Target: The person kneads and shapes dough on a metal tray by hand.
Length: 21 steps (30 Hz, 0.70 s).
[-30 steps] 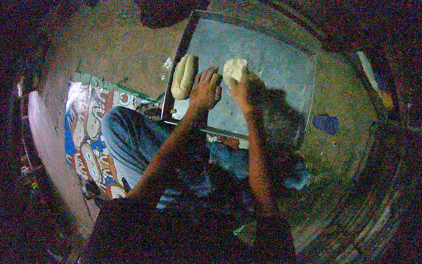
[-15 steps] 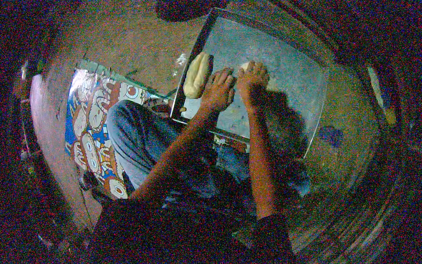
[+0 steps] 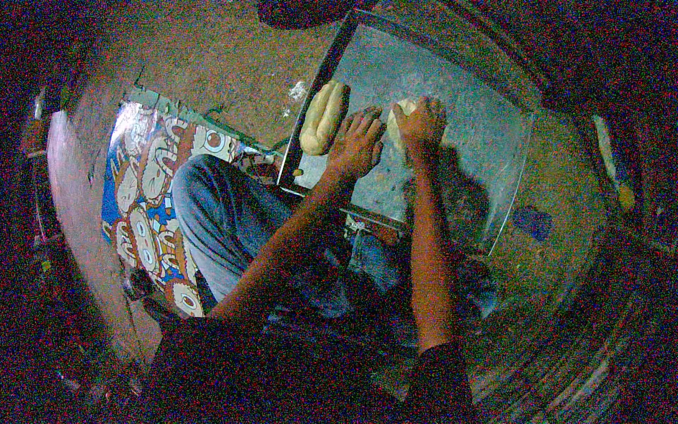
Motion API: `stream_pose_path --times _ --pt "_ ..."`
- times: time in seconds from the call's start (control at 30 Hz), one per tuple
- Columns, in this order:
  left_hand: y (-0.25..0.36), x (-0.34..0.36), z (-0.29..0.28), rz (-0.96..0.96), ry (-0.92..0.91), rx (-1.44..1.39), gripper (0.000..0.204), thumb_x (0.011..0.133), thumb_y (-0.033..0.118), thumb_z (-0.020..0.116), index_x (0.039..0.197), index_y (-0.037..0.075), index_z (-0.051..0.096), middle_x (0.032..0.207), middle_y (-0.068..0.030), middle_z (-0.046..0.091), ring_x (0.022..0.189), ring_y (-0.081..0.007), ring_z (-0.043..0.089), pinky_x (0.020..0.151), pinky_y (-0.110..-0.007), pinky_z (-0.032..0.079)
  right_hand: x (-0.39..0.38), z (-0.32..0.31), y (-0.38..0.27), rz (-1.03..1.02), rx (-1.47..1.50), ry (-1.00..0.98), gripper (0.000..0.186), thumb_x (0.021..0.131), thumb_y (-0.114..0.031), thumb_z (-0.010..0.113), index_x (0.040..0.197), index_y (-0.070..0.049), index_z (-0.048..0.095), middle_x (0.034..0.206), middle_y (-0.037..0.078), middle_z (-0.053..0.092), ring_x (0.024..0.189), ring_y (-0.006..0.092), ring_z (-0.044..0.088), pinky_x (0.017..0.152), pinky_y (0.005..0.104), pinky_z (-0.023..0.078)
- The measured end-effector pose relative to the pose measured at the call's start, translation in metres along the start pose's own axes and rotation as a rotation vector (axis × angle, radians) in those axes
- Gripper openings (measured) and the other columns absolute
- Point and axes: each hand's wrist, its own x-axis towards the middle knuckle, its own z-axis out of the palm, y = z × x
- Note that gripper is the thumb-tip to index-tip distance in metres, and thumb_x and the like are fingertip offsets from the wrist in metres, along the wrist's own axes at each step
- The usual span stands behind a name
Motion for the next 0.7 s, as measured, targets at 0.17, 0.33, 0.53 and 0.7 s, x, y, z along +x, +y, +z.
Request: stream_pose_path --times 0.17,0.33,0.53,0.7 --pt "-0.001 0.001 -0.001 0.004 0.011 0.007 0.04 0.077 0.016 0.058 0.114 0.003 0.05 0.128 -0.0155 0.047 0.123 -0.0301 0.041 0.104 -0.042 0.031 -0.013 -0.003 -0.015 -0.367 0.272 0.348 0.043 0.08 -0.033 0.066 0.112 -0.005 0.057 0.118 0.014 0.055 0.105 0.0367 0.052 0.09 0.0436 0.041" --pt "-0.001 0.001 -0.003 -0.042 -0.014 0.012 0.043 0.079 0.017 0.056 0.119 0.002 0.048 0.129 -0.0149 0.046 0.123 -0.0293 0.041 0.105 -0.041 0.03 -0.027 -0.006 -0.008 -0.465 0.028 0.216 0.031 0.082 -0.027 0.064 0.107 -0.008 0.058 0.11 0.012 0.055 0.104 0.0332 0.052 0.086 0.0441 0.043" --pt "0.001 0.001 -0.002 -0.035 -0.047 -0.019 0.041 0.079 0.018 0.057 0.117 0.004 0.049 0.13 -0.0144 0.046 0.124 -0.0292 0.04 0.105 -0.041 0.03 -0.012 -0.014 0.005 -0.37 0.175 -0.018 0.034 0.077 -0.027 0.069 0.104 -0.009 0.059 0.109 0.01 0.055 0.105 0.0303 0.053 0.082 0.044 0.045" --pt "0.0 -0.002 -0.001 -0.048 -0.001 -0.02 0.04 0.078 0.018 0.059 0.114 0.005 0.05 0.131 -0.0134 0.045 0.124 -0.029 0.04 0.105 -0.041 0.03 -0.013 -0.065 0.032 -0.191 0.812 -0.32 0.038 0.075 -0.023 0.073 0.104 -0.006 0.057 0.11 0.01 0.053 0.104 0.03 0.053 0.086 0.043 0.044"
